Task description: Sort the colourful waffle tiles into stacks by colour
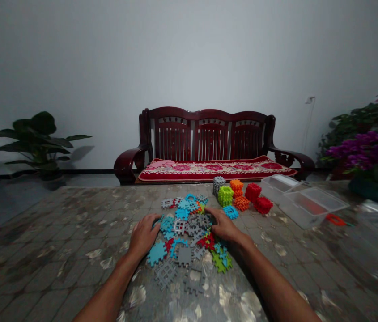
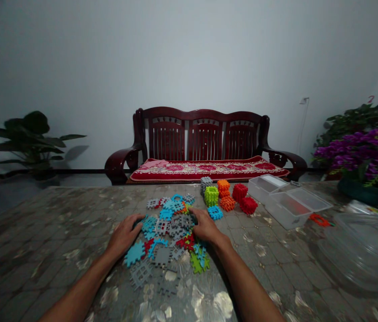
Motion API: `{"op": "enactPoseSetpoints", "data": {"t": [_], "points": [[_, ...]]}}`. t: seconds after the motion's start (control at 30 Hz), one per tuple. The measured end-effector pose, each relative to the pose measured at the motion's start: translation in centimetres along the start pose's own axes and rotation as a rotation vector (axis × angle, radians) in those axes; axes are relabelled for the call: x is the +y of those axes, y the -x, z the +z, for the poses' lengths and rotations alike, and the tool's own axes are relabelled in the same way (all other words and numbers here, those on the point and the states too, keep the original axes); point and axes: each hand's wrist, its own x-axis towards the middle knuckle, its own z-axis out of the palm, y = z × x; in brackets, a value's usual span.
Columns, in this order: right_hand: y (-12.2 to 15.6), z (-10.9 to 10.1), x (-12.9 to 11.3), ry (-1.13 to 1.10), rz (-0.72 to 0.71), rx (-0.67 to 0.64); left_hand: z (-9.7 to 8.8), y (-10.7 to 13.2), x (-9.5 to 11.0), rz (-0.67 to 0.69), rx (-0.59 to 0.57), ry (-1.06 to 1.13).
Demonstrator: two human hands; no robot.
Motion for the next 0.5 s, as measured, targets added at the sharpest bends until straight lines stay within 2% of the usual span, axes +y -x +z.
{"op": "enactPoseSetpoints", "data": {"t": [0.13, 0.3, 0.5], "points": [[-0.1, -0.2, 0.0, 0.015, -0.021, -0.070, 0.0, 0.0, 0.0, 0.009, 0.009, 0.002], [0.4, -0.2, -0.3, -0.002, -0.004, 0.023, 0.0, 0.0, 0.0, 0.013, -0.004, 0.022], [0.2, -1.5, -1.5, 0.044, 0.024, 0.080, -0.7, 0.2, 1.1, 0.035, -0.052, 0.061]]}}
